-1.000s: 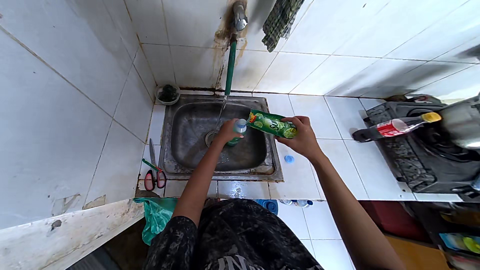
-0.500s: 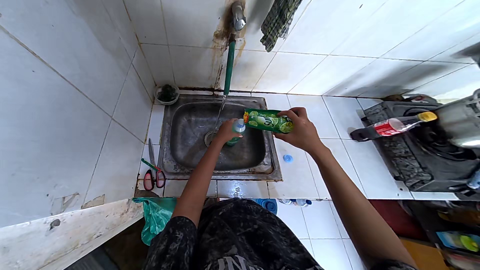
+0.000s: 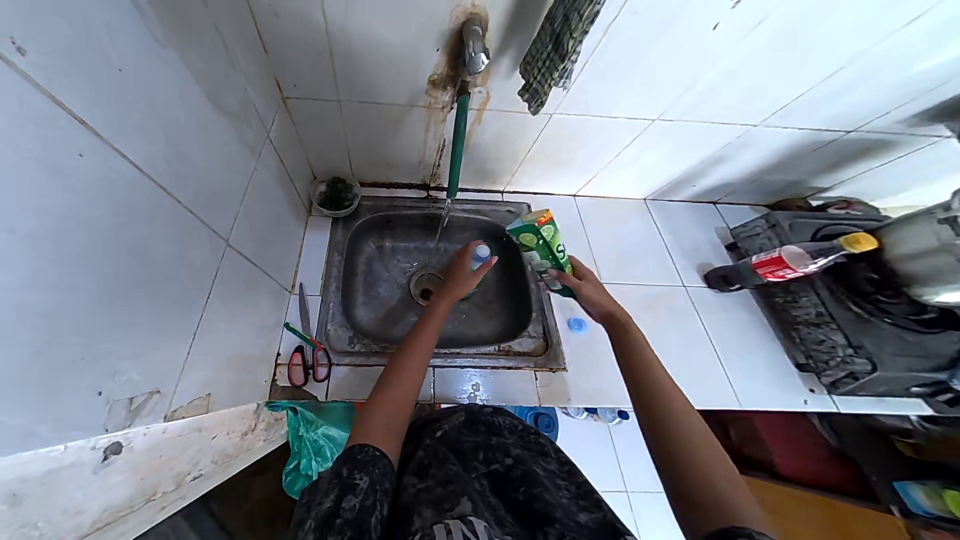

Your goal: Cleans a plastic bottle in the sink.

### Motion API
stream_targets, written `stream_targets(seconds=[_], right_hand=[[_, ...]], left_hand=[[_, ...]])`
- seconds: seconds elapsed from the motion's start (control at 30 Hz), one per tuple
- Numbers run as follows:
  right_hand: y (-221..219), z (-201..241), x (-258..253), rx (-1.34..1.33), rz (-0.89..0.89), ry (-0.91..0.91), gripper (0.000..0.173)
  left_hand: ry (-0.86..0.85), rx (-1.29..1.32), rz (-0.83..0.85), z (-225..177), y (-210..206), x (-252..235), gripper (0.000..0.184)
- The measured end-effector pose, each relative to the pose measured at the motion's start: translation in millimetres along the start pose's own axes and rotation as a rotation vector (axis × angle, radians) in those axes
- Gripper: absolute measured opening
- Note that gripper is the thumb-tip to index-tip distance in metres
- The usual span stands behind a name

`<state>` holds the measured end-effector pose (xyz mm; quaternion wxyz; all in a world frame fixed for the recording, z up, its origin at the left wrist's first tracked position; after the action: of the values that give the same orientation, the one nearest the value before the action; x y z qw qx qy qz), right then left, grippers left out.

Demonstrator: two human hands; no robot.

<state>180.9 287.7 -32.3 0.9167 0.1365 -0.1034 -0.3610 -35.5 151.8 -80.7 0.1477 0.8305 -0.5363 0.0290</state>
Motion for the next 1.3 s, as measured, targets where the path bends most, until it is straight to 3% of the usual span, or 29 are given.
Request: stream_targets(seconds=[0.2, 0.37, 0.57, 0.77, 0.83, 0.9, 0.97, 1.03, 1.3], right_hand=[[-7.1, -12.3, 3.6, -0.186, -0.102, -0.036, 0.044], [-10.2, -16.4, 6.4, -0.223, -0.098, -0.026, 0.042], [-11.2, -21.9, 9.8, -0.255, -0.095, -0.022, 0.044], [-7.3, -25.3, 9.9, -0.242, -0.129, -0.06, 0.043], [-2.6, -26.3, 5.1, -0.105, -0.167, -0.056, 0.049], [6.2, -35.6, 0.4, 0.088, -0.22, -0.018, 0.061], [14.5, -48.2, -4.7, 0.309, -0.276, 0.05, 0.074], [17.9, -55.8, -7.7, 0.486, -0.319, 0.085, 0.084], [14.3, -79.2, -9.9, 0.732, -0.288, -0.046, 0.103]], left_hand=[[0.0, 0.158, -0.08, -6.8, -14.9, 1.6, 0.036], [0.03, 0.196, -0.165, -4.6, -23.1, -0.9, 0.034], [-0.064, 0.284, -0.258, -13.9, -26.0, -0.7, 0.037], [0.074, 0.434, -0.125, -7.1, -3.5, -2.2, 0.06], [0.152, 0.391, -0.059, -4.3, 15.1, -5.5, 0.061], [0.343, 0.39, -0.052, -13.1, 31.0, -13.2, 0.054], [0.574, 0.28, -0.059, -30.3, 49.0, -17.3, 0.043], [0.69, 0.094, -0.002, -42.0, 67.3, -19.2, 0.033], [0.598, -0.434, 0.01, -67.0, 88.7, -19.3, 0.039]])
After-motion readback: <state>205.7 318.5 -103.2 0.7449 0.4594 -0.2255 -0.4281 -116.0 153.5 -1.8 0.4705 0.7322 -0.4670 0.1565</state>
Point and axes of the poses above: each hand's wrist, its own x-axis away from the middle knuckle, its own y-axis out of the back of the hand, z = x × y, the point moved 1 cm from there along -x, towards the middle knuckle, and after that the axes turned 12 degrees about y, right-handed, at the moved point
